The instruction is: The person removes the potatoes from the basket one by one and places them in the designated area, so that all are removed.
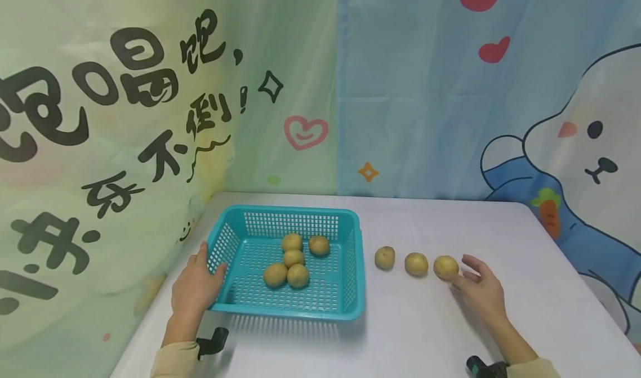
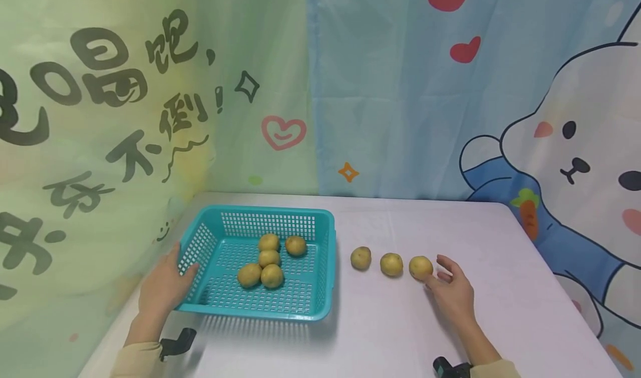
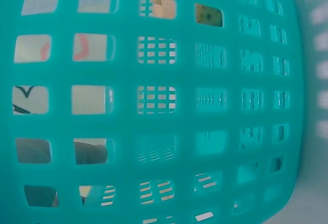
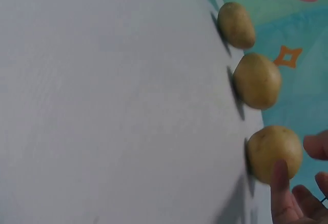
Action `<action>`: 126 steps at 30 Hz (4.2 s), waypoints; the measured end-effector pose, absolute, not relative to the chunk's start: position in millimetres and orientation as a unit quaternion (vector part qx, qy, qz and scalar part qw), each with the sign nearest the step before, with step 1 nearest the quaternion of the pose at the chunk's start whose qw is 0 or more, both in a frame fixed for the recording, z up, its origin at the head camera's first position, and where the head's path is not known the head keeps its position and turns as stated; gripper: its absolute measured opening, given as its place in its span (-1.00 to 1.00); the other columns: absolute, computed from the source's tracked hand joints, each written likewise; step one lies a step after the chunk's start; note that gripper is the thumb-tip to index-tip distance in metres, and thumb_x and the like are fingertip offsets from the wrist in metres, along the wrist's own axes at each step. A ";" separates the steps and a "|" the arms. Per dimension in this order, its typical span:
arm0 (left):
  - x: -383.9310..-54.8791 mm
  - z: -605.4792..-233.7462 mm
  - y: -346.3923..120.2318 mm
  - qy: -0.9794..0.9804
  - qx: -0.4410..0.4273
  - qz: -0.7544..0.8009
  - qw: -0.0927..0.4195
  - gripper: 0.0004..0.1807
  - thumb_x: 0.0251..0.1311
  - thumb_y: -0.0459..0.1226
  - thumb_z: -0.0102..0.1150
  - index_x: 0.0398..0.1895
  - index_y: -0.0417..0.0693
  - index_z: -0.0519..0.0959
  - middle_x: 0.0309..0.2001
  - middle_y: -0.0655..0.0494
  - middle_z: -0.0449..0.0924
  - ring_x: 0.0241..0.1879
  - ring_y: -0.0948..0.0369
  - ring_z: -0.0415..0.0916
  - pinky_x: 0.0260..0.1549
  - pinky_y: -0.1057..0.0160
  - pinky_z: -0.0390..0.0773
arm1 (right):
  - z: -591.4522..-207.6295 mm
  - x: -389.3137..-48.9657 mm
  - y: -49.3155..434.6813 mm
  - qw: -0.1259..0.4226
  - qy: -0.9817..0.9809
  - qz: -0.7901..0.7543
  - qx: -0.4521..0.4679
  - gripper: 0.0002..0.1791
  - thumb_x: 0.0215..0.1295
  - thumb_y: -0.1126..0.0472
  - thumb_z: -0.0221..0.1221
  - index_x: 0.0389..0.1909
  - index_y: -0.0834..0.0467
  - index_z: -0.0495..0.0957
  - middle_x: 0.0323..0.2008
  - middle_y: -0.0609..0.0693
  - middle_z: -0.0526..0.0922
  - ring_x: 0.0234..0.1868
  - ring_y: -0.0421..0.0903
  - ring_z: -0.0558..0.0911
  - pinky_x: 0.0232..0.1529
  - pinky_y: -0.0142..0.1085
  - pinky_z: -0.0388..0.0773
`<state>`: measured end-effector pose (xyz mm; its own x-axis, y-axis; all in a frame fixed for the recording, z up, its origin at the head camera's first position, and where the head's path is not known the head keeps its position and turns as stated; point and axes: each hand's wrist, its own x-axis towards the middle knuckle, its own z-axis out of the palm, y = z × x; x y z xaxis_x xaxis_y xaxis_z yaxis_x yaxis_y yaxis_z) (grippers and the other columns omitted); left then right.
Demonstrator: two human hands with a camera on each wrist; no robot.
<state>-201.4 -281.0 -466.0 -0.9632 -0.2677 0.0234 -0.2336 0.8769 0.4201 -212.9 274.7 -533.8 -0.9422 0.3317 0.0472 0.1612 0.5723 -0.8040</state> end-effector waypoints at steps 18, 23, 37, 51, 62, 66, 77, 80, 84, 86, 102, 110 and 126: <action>-201.9 -468.0 -279.8 -0.966 0.135 -0.217 0.029 -0.15 0.36 -0.02 0.02 0.53 -0.25 -0.06 0.30 -0.44 0.24 0.12 -0.33 0.41 -0.13 -0.24 0.48 | -486.7 -228.8 162.6 0.110 -0.797 0.594 0.019 -0.64 0.32 0.37 0.17 0.13 0.29 0.50 0.09 0.18 0.58 -0.17 -0.26 0.59 -0.20 -0.43 0.61; -202.9 -468.6 -279.9 -0.966 0.135 -0.216 0.035 -0.15 0.35 -0.03 0.03 0.53 -0.26 -0.05 0.29 -0.44 0.25 0.11 -0.33 0.41 -0.12 -0.25 0.48 | -478.7 -231.9 143.8 0.109 -0.788 0.604 0.051 -0.68 0.32 0.32 0.21 0.08 0.25 0.55 0.04 0.13 0.63 -0.13 -0.25 0.60 -0.15 -0.46 0.58; -203.3 -467.8 -280.7 -0.968 0.134 -0.209 0.044 -0.16 0.34 -0.04 0.03 0.52 -0.27 -0.03 0.28 -0.43 0.28 0.11 -0.32 0.42 -0.12 -0.24 0.48 | -458.6 -238.9 92.6 0.054 -0.788 0.596 0.148 -0.63 0.26 0.33 0.26 0.10 0.24 0.57 0.07 0.15 0.63 0.10 0.16 0.59 0.03 -0.21 0.58; -203.8 -468.0 -279.8 -0.967 0.137 -0.210 0.045 -0.17 0.35 -0.05 0.03 0.52 -0.26 -0.02 0.28 -0.42 0.28 0.11 -0.32 0.42 -0.10 -0.24 0.48 | -459.7 -257.4 56.6 -0.019 -0.806 0.569 0.165 -0.56 0.21 0.31 0.30 0.14 0.19 0.55 0.11 0.11 0.61 0.14 0.17 0.56 0.05 -0.10 0.56; -204.6 -466.6 -279.1 -0.967 0.139 -0.209 0.043 -0.17 0.36 -0.04 0.02 0.53 -0.23 -0.04 0.29 -0.40 0.27 0.12 -0.31 0.42 -0.08 -0.24 0.47 | -454.9 -278.0 39.9 -0.081 -0.850 0.493 0.169 -0.47 0.18 0.27 0.32 0.20 0.19 0.49 0.18 0.16 0.54 0.17 0.20 0.51 0.07 0.01 0.52; -203.4 -466.7 -279.8 -0.967 0.139 -0.210 0.043 -0.17 0.36 -0.04 0.01 0.53 -0.24 -0.04 0.31 -0.41 0.25 0.14 -0.32 0.40 -0.07 -0.25 0.46 | -450.0 -282.0 42.3 -0.135 -0.840 0.498 0.168 -0.41 0.17 0.25 0.33 0.25 0.20 0.44 0.23 0.23 0.47 0.19 0.22 0.49 0.11 0.01 0.49; -203.6 -468.1 -281.3 -0.967 0.140 -0.208 0.045 -0.17 0.36 -0.05 0.02 0.53 -0.26 -0.04 0.28 -0.42 0.27 0.12 -0.31 0.42 -0.09 -0.23 0.48 | -438.5 -299.0 33.8 -0.181 -0.810 0.549 0.100 -0.45 0.26 0.22 0.22 0.26 0.27 0.42 0.21 0.25 0.45 0.09 0.07 0.56 0.09 -0.05 0.54; -203.2 -468.5 -281.3 -0.967 0.139 -0.209 0.046 -0.17 0.36 -0.05 0.02 0.53 -0.26 -0.04 0.28 -0.43 0.28 0.11 -0.31 0.42 -0.09 -0.24 0.48 | -435.8 -301.3 26.5 -0.171 -0.817 0.546 0.076 -0.48 0.25 0.21 0.23 0.23 0.24 0.45 0.17 0.20 0.49 0.06 0.07 0.57 0.07 -0.02 0.54; -202.8 -468.8 -280.7 -0.967 0.139 -0.208 0.048 -0.17 0.35 -0.05 0.03 0.52 -0.26 -0.03 0.27 -0.43 0.29 0.10 -0.31 0.44 -0.11 -0.23 0.49 | -438.0 -305.8 17.1 -0.152 -0.828 0.538 0.043 -0.53 0.25 0.22 0.23 0.19 0.23 0.49 0.14 0.17 0.53 0.03 0.07 0.59 -0.01 -0.07 0.59; -203.1 -468.8 -280.3 -0.967 0.139 -0.208 0.049 -0.17 0.35 -0.05 0.04 0.52 -0.26 -0.03 0.27 -0.42 0.29 0.09 -0.31 0.44 -0.11 -0.23 0.49 | -441.6 -308.5 13.4 -0.137 -0.837 0.529 0.029 -0.55 0.25 0.22 0.23 0.16 0.23 0.52 0.13 0.16 0.54 -0.04 0.03 0.61 -0.08 -0.13 0.61; -205.6 -468.9 -279.1 -0.966 0.133 -0.214 0.057 -0.17 0.35 -0.04 0.04 0.53 -0.22 -0.02 0.27 -0.39 0.31 0.08 -0.28 0.46 -0.14 -0.22 0.50 | -474.7 -318.6 10.3 -0.114 -0.878 0.463 -0.031 -0.56 0.13 0.41 0.20 0.08 0.20 0.59 -0.03 0.13 0.61 -0.53 -0.17 0.44 -0.52 -0.35 0.44; -205.0 -470.6 -281.3 -0.966 0.141 -0.211 0.056 -0.17 0.35 -0.03 0.04 0.54 -0.21 -0.02 0.26 -0.37 0.32 0.07 -0.26 0.47 -0.16 -0.20 0.51 | -484.7 -322.3 7.3 -0.150 -0.887 0.436 0.018 -0.49 0.02 0.48 0.18 0.04 0.09 0.65 0.07 0.13 0.60 -0.39 -0.13 0.51 -0.52 -0.37 0.48; -203.7 -467.8 -280.9 -0.966 0.136 -0.209 0.061 -0.17 0.34 -0.03 0.04 0.53 -0.24 -0.01 0.24 -0.39 0.34 0.05 -0.26 0.49 -0.19 -0.19 0.52 | -485.2 -316.8 1.4 -0.193 -0.875 0.436 0.082 -0.42 -0.06 0.59 0.21 0.02 0.10 0.67 0.17 0.16 0.53 -0.09 0.02 0.54 -0.42 -0.34 0.58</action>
